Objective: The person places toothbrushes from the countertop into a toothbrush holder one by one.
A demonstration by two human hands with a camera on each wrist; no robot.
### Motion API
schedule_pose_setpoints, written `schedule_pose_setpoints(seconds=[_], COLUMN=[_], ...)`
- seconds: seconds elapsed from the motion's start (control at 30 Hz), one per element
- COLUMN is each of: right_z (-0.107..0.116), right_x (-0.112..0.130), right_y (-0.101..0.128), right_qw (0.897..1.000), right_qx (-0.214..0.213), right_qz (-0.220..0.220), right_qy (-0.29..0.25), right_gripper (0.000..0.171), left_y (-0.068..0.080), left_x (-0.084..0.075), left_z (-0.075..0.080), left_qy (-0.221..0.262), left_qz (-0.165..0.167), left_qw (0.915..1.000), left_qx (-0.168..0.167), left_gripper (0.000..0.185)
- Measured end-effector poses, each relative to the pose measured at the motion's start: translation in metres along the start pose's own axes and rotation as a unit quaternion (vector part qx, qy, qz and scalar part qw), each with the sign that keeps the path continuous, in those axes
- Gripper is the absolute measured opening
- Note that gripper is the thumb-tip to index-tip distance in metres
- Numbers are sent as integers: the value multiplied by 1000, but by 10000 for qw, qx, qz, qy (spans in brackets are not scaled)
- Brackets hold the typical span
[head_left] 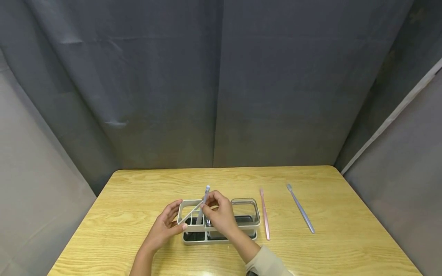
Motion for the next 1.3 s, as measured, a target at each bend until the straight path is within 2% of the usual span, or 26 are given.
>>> schedule_pose_setpoints(seconds=[0.13, 0.43, 0.73, 1.17, 1.3], right_z=[-2, -1, -1, -2, -1], right_x=[-17, -23, -24, -23, -23], right_y=[0, -3, -3, -4, -2], right_qw=[9996, 9959, 9953, 9955, 9969], right_qx=[181, 628, 671, 655, 610], right_qz=[-86, -63, -72, -119, -158], right_qy=[181, 647, 701, 679, 469], right_gripper=[6, 3, 4, 4, 6], left_y=[0, 0, -1, 0, 0], left_x=[0, -1, 0, -2, 0], left_z=[0, -1, -1, 0, -1], left_qy=[5, 122, 180, 203, 213], left_qz=[58, 78, 4, 140, 176], left_qw=[10000, 9998, 9998, 9997, 9996], left_qx=[-4, 100, 75, 19, 0], left_gripper=[72, 72, 72, 74, 74])
Point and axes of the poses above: each hand's wrist, its own y-axis away from the middle knuckle, its own z-axis out of the back of the hand, x = y × z, the point moved 3 cm from there along -y, towards the middle knuckle, and after that the axes turned 12 degrees about z, right-handed, at the moved point
